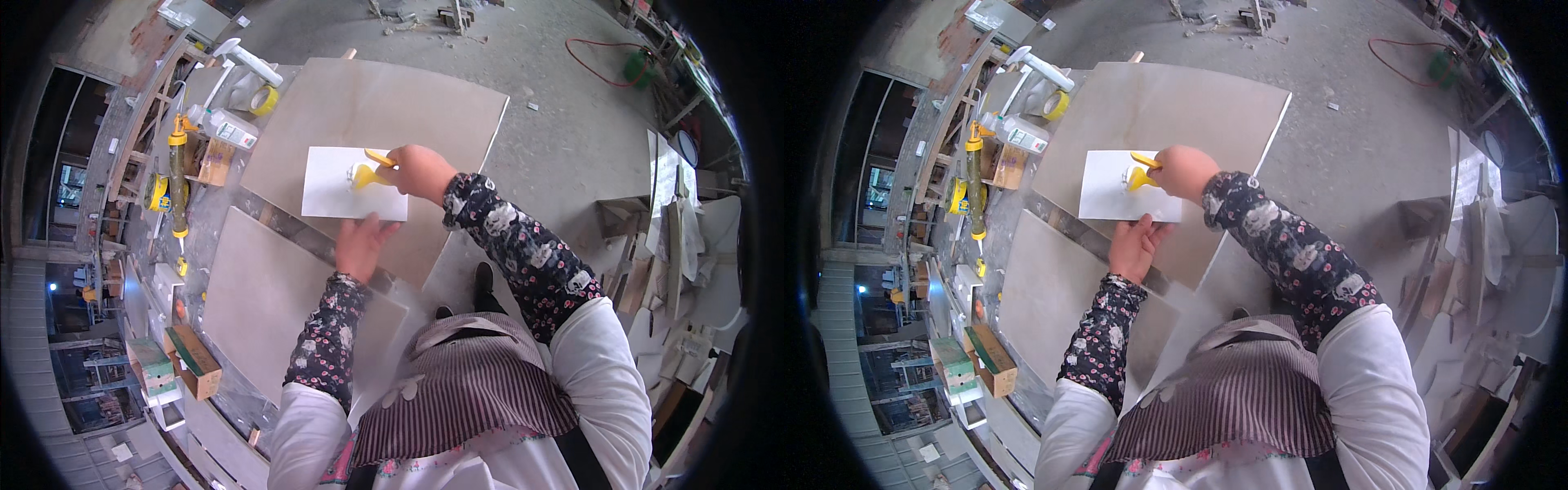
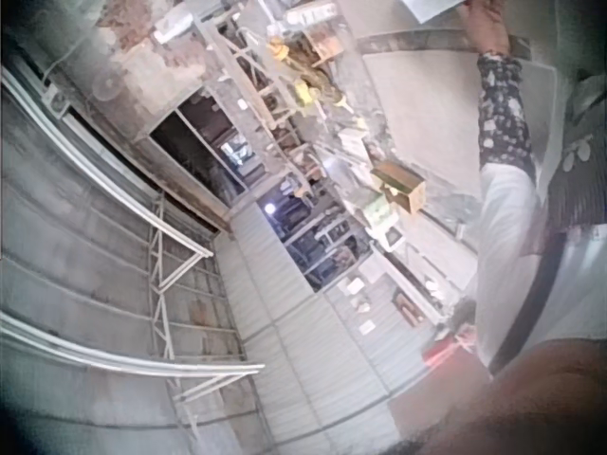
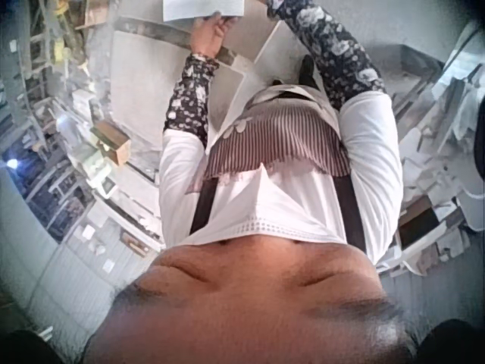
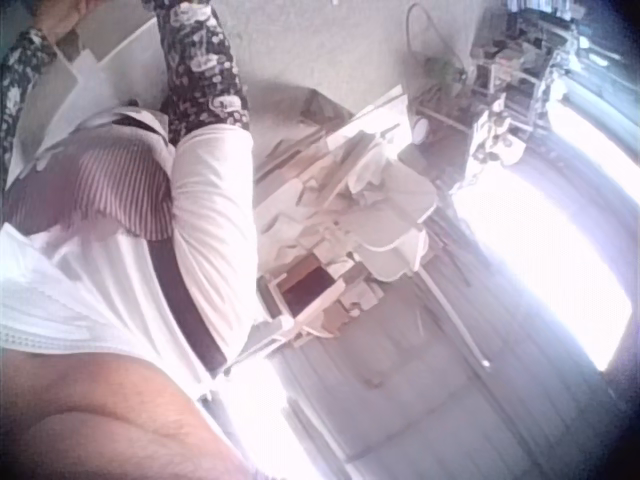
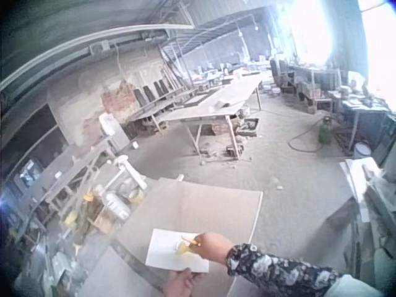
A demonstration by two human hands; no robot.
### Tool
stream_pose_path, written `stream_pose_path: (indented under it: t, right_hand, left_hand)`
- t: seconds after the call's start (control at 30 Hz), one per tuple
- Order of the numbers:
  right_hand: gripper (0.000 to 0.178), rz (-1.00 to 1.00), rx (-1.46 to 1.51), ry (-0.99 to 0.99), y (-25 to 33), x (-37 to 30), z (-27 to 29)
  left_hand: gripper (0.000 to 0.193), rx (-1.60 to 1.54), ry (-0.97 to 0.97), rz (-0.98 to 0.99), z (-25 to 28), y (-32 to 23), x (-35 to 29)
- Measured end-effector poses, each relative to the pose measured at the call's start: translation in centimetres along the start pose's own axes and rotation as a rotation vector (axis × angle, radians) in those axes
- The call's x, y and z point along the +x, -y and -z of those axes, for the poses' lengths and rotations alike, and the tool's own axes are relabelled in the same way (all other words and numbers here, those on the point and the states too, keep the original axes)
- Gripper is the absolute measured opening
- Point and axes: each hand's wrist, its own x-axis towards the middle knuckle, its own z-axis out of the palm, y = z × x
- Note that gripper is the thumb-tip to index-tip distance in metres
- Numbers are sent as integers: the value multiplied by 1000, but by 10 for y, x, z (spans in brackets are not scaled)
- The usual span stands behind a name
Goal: The person scoops white adhesive from a small square tile using a yellow plastic scraper and applies it along the edges of large flat panels resting on wooden supports. The person repeatedly reloads adhesive and continues applying it to multiple panel edges.
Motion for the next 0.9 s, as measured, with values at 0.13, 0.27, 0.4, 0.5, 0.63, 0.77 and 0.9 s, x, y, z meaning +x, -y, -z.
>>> stream_pose_path:
  t: [0.13,0.27,0.4,0.5,0.63,0.77,0.9]
  right_hand:
    - [29,-33,-154,11,-13,-6,7]
    - [28,36,376,-48,-55,-57,33]
    - [25,-140,787,-96,-113,-137,5]
    - [18,-326,986,-3,-132,-180,-59]
    - [21,-339,1165,83,-135,-188,-119]
    - [21,-343,1125,62,-133,-186,-139]
    - [23,-318,1023,53,-134,-199,-157]
  left_hand:
    - [38,55,-16,25,-1,0,1]
    - [38,40,21,-16,-1,2,2]
    - [36,49,-1,-26,1,5,5]
    - [35,67,-33,-2,3,5,6]
    - [32,71,-68,-4,3,5,6]
    - [32,74,-85,-14,3,6,7]
    - [31,76,-70,-5,3,5,9]
